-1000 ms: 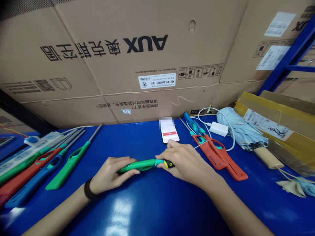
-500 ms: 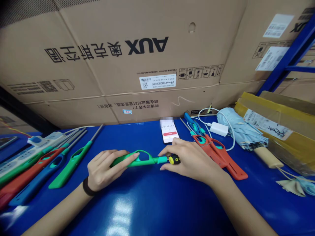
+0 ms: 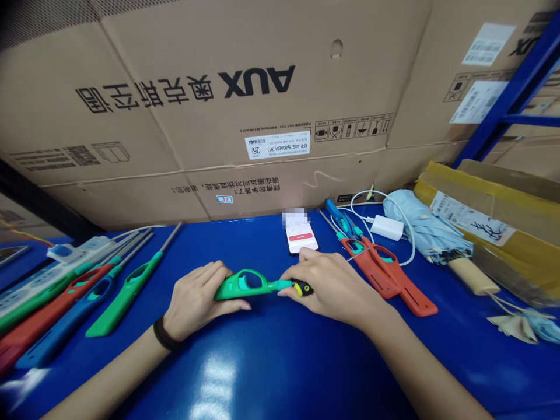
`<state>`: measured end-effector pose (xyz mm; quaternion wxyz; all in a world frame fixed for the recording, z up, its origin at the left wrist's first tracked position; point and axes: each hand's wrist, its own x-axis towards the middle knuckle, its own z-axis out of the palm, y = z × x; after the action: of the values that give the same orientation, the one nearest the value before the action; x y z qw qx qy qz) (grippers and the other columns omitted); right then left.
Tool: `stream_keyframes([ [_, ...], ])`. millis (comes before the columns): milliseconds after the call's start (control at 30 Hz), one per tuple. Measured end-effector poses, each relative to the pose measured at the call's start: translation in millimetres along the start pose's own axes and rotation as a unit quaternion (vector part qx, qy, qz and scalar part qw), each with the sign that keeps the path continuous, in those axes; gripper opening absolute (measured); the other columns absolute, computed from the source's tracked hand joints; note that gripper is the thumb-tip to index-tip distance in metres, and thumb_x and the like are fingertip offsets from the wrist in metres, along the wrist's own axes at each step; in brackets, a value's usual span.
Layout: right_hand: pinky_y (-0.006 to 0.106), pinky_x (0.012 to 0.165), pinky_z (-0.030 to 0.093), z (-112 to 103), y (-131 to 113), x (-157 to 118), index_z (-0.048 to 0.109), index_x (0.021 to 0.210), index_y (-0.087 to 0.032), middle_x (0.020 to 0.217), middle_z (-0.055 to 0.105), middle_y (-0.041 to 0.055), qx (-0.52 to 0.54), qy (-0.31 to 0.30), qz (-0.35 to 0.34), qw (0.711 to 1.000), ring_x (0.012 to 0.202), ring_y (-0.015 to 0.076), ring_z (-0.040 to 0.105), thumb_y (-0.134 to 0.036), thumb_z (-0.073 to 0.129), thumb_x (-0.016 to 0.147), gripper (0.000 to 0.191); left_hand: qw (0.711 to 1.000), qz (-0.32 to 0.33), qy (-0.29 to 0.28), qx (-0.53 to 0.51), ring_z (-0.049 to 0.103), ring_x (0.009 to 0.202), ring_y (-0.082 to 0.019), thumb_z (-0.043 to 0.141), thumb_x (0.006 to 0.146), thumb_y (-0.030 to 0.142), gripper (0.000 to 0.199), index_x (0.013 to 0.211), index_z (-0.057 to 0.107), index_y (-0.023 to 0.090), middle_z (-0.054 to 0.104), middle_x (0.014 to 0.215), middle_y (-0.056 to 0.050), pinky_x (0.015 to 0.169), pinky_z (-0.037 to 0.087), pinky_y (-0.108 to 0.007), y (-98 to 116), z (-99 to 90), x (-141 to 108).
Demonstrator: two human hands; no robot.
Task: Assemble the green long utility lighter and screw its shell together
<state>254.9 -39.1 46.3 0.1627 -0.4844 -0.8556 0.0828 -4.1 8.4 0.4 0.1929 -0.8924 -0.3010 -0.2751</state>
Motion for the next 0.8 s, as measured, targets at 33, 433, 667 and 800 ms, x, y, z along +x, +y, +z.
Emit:
stream_keyframes([
  [33, 0.025, 0.057, 0.036, 0, 0, 1, 0.071, 0.095, -0.029, 0.077, 0.06, 0.0002, 0.002, -0.005, 0.0, 1.0, 0.067, 0.0152, 0.058, -0.036, 0.06, 0.086, 0.016, 1.0, 0.004, -0.001, -0.01, 0.058, 0.059, -0.016, 0.038, 0.085, 0.068, 0.058, 0.076, 0.056, 0.014, 0.058, 0.066, -0.002, 0.057, 0.042, -0.026, 0, -0.2, 0],
  [433, 0.026, 0.06, 0.037, 5, 0, 6, 0.071, 0.093, -0.026, 0.073, 0.063, 0.0, -0.003, -0.06, -0.021, 0.998, 0.074, 0.0175, 0.055, -0.028, 0.058, 0.088, 0.014, 0.999, -0.002, -0.015, -0.036, 0.06, 0.044, -0.012, 0.045, 0.089, 0.056, 0.041, 0.078, 0.053, 0.017, 0.062, 0.055, 0.004, 0.046, 0.04, -0.022, 10, 3.0, -7],
  [667, 0.027, 0.062, 0.037, 10, -3, 7, 0.07, 0.088, -0.022, 0.071, 0.064, 0.0009, 0.004, -0.067, -0.052, 0.996, 0.074, 0.0177, 0.051, -0.025, 0.056, 0.089, 0.014, 0.999, 0.013, 0.019, -0.046, 0.059, 0.043, -0.012, 0.052, 0.088, 0.052, 0.036, 0.08, 0.055, 0.017, 0.063, 0.057, 0.003, 0.046, 0.041, -0.023, 11, 2.3, -9],
  [800, 0.027, 0.062, 0.037, 12, -4, 7, 0.07, 0.092, -0.019, 0.074, 0.065, 0.0029, 0.002, -0.052, -0.07, 0.996, 0.076, 0.0185, 0.049, -0.021, 0.055, 0.089, 0.016, 0.998, 0.005, 0.028, -0.058, 0.059, 0.043, -0.012, 0.054, 0.087, 0.05, 0.034, 0.081, 0.054, 0.017, 0.063, 0.057, 0.003, 0.046, 0.041, -0.023, 11, 2.3, -9],
])
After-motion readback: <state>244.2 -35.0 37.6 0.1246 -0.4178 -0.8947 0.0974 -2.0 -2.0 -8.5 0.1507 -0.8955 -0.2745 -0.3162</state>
